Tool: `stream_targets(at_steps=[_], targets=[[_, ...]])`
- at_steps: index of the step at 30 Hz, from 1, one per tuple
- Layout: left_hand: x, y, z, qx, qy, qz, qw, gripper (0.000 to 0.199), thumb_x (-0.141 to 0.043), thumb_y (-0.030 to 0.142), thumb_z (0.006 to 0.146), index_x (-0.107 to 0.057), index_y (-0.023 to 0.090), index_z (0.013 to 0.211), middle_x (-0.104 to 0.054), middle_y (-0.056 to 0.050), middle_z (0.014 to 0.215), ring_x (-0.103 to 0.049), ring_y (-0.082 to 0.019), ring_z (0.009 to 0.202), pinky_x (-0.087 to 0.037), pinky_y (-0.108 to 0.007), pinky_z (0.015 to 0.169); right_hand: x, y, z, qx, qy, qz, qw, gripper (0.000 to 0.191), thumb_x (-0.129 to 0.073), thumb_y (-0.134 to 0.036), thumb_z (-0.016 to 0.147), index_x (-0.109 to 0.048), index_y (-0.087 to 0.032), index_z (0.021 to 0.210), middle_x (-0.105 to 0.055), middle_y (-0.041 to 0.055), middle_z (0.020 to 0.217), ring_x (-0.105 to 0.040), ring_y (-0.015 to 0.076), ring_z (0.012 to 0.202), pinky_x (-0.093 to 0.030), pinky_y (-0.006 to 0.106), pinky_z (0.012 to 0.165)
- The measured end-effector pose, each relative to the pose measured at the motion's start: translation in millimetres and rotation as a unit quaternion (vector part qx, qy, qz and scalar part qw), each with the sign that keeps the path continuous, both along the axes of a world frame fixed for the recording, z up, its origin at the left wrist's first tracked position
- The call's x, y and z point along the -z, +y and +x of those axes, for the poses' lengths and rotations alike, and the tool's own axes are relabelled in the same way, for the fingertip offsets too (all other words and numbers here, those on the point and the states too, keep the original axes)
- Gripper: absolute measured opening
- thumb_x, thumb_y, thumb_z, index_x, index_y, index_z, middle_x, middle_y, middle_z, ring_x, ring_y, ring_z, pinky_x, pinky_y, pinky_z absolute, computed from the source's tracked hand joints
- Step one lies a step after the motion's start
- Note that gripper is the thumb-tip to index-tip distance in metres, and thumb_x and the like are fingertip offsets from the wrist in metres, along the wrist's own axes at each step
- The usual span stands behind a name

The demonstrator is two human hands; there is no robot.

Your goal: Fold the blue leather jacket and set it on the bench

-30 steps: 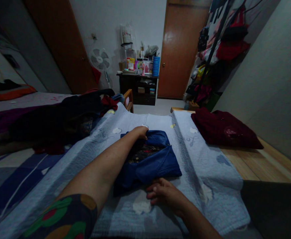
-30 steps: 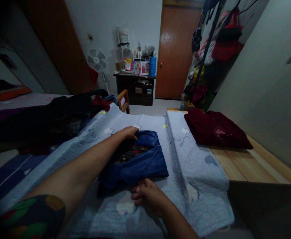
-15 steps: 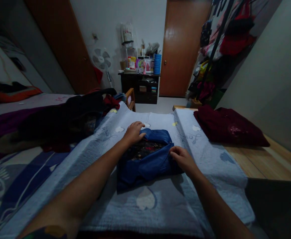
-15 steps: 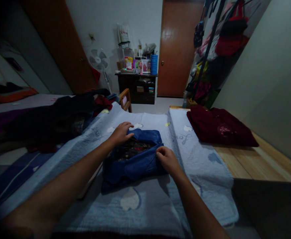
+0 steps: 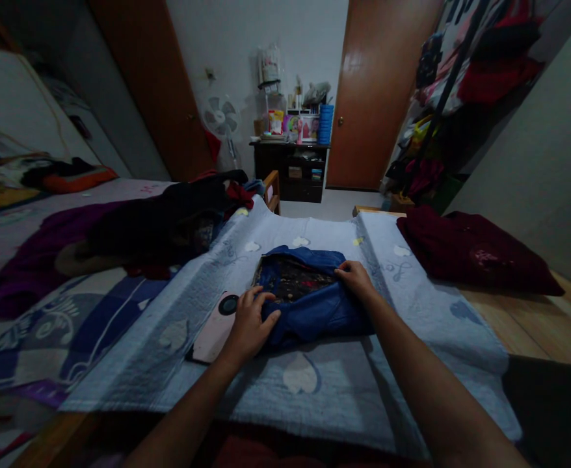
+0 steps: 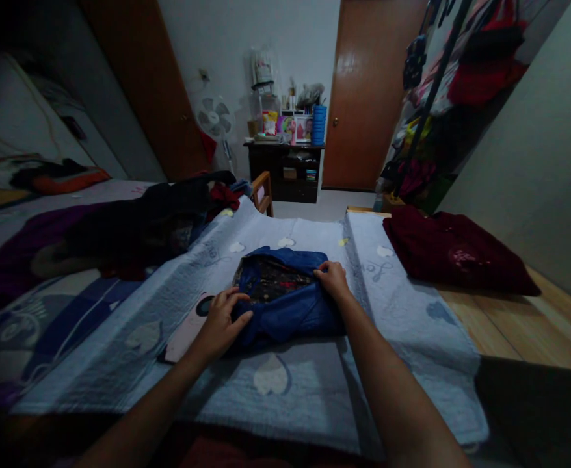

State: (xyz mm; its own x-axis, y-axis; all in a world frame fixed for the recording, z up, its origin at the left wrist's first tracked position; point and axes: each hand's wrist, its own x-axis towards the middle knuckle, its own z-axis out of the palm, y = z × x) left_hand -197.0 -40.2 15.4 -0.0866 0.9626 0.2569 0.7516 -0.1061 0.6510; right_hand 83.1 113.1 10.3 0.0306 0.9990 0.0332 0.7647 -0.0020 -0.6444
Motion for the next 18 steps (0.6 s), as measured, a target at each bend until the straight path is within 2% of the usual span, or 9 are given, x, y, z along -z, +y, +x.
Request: stream_targets(at_steps=[3,6,10,15,18], targets=[[10.0,-3,2,-0.042,-0.064,0.000,0.997,0.046,-0.059,0.033,0.083,-0.050,0.021,0.126,-0.043,-0.012,0.137,-0.036,-0.027,0.135,-0.027,-0.046,0.115,0.2,4,5,0.077,0.034,-0.040,0.996,0.043,-0.078,-0.040,0.065,-0.064,-0.017,0.099,-0.065,0.0115,0.108,-0.058,0.0266,0.107,-0.046,0.032,0.087],[17.2,-3,6,-0.093,-0.161,-0.037,0.982,0.058,-0.060,0.028,0.081,-0.038,0.019,0.134,-0.038,-0.015,0.142,-0.034,-0.027,0.138,-0.026,-0.046,0.116,0.4,6,11,0.094,0.093,-0.119,0.984,0.061,-0.085,-0.044,0.056,-0.061,-0.014,0.103,-0.067,0.0149,0.102,-0.063,0.0291,0.099,-0.049,0.031,0.075],[20.7,-6,12,-0.160,-0.303,-0.079,0.936,0.070,-0.065,0.023,0.079,-0.029,0.019,0.138,-0.035,-0.017,0.148,-0.034,-0.026,0.140,-0.027,-0.043,0.116,1.1,11,18,0.066,0.162,-0.217,0.960,0.050,-0.084,-0.044,0.059,-0.062,-0.014,0.092,-0.071,0.0115,0.082,-0.067,0.0270,0.082,-0.051,0.031,0.064],[19.3,-4,9,-0.177,-0.493,-0.143,0.840,0.069,-0.068,0.019,0.080,-0.029,0.025,0.136,-0.059,-0.012,0.131,-0.060,-0.021,0.116,-0.047,-0.037,0.101,-0.4,17,22,0.028,0.280,-0.321,0.904,0.036,-0.083,-0.035,0.064,-0.065,-0.013,0.086,-0.072,0.0098,0.071,-0.069,0.0243,0.069,-0.056,0.033,0.062],[15.5,2,6,-0.186,-0.554,-0.151,0.797,0.058,-0.067,0.012,0.079,-0.041,0.021,0.130,-0.068,-0.009,0.117,-0.068,-0.019,0.102,-0.053,-0.033,0.093,-2.9,19,22,0.019,0.303,-0.326,0.895,0.034,-0.082,-0.030,0.065,-0.065,-0.012,0.088,-0.073,0.0109,0.075,-0.070,0.0239,0.068,-0.058,0.035,0.064]])
